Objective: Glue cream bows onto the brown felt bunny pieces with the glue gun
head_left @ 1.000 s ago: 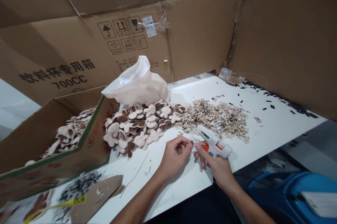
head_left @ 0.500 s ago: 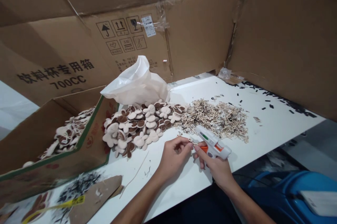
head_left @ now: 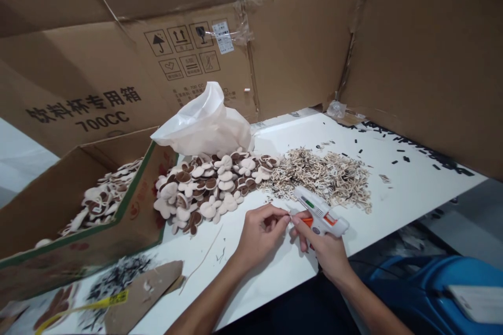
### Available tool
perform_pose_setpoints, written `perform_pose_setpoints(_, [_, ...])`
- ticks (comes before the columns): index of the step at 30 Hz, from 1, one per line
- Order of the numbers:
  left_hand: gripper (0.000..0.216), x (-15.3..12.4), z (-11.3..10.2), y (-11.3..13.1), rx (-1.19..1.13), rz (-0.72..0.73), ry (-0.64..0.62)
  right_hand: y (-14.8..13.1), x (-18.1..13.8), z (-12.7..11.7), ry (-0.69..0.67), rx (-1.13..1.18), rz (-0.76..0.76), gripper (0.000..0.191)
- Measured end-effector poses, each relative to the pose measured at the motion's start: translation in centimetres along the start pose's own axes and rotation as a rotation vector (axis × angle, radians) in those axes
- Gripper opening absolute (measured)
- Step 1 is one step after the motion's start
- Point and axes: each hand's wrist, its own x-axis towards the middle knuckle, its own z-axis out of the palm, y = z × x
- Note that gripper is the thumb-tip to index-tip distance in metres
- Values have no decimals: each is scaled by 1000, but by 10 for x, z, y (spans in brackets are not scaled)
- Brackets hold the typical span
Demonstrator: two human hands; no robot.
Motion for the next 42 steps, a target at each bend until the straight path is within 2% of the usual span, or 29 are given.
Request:
perform_pose_setpoints(4, [17, 0, 2, 1, -18, -14, 39, 0, 0, 0, -11, 17, 22, 39])
perform_pose_setpoints(15, [15, 3, -3, 2, 61, 112, 2, -3, -2, 1, -41, 78, -11, 35])
perform_pose_setpoints(23, [17, 1, -3, 3, 69, 145, -29, 1, -1, 2, 41, 79, 10, 42])
perform_pose_setpoints(42, [17, 0, 1, 2, -44, -11, 36, 2, 1, 1, 30, 13, 10, 42])
